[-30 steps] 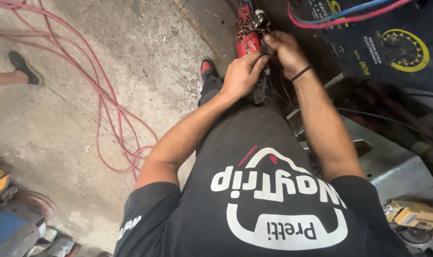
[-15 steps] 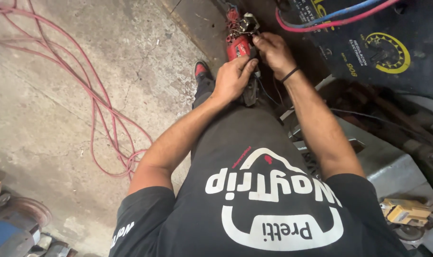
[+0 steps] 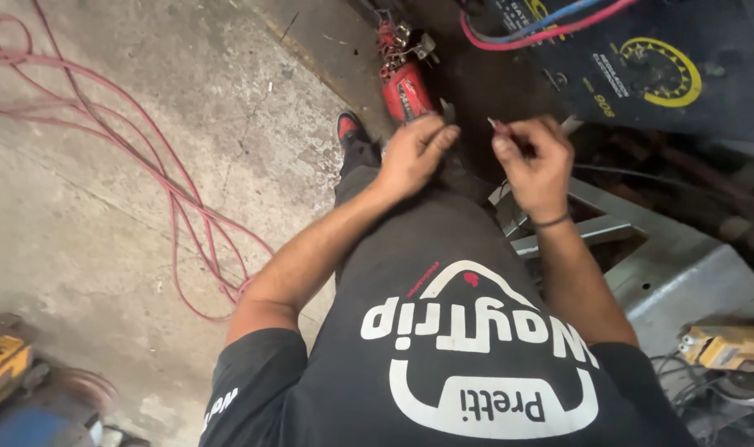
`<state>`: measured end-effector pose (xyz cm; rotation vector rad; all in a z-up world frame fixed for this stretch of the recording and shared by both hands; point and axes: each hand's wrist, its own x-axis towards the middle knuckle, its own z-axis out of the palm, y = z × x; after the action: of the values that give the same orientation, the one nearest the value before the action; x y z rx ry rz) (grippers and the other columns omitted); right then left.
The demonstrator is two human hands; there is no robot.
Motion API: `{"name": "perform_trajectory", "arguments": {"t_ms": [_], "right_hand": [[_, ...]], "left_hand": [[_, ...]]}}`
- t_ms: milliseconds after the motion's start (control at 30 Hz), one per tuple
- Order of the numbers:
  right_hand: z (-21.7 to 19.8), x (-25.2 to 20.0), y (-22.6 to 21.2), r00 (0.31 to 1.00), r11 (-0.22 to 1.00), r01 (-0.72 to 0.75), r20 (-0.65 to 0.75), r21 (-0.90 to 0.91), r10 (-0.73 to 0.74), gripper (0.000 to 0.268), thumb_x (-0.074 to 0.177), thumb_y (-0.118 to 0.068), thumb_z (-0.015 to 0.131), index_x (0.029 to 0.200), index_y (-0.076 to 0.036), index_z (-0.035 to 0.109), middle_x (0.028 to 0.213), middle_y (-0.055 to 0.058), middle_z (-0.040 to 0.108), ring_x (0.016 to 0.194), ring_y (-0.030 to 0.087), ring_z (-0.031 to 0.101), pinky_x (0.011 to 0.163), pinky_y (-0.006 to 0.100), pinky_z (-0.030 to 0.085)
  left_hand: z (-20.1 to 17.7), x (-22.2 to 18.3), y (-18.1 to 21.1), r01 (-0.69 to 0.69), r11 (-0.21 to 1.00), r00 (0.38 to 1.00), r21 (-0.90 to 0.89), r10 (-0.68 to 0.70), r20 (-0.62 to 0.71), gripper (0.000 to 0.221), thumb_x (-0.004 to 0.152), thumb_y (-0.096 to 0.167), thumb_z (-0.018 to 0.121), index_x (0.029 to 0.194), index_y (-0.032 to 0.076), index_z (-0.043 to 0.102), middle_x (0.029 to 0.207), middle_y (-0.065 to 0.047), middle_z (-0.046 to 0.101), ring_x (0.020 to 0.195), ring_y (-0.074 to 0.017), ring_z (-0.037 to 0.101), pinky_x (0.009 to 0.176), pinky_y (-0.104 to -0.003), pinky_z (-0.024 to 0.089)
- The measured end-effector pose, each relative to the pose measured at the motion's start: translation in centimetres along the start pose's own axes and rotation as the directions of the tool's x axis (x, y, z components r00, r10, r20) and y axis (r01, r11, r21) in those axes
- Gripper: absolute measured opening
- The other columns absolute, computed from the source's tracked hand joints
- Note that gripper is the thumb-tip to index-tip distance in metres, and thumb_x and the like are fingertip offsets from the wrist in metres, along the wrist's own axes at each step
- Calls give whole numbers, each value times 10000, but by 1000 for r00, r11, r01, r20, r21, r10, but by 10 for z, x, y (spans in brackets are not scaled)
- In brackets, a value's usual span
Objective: Repairing a handheld power tool by connecting wires and assembling components on a workbench
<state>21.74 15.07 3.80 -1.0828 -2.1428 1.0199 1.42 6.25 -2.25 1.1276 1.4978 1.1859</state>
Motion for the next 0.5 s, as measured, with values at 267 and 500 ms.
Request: {"name": "perform_trajectory", "arguments": {"t_ms": [267, 500], "right_hand": [[1, -33, -44, 979, 967, -133, -124, 220, 163, 154, 995, -69, 783, 1005, 65, 709, 737, 146, 674, 619, 198, 634, 576, 344, 500], [5, -55, -21, 929, 993, -15, -369, -115, -29, 333, 937, -204, 979, 872, 8, 729, 729, 138, 688, 684, 365, 697, 643, 402, 537]], "left_hand": [[52, -6, 36, 252, 720, 964, -646, -129, 232, 337, 1073, 397, 544, 910, 140, 691, 803, 65, 609, 825, -89, 583, 754, -289, 522], [123, -20, -30, 358, 547, 934, -756, -202, 296, 324, 1071, 398, 581, 898, 137, 666, 748, 61, 614, 635, -39, 558, 540, -181, 442]]}}
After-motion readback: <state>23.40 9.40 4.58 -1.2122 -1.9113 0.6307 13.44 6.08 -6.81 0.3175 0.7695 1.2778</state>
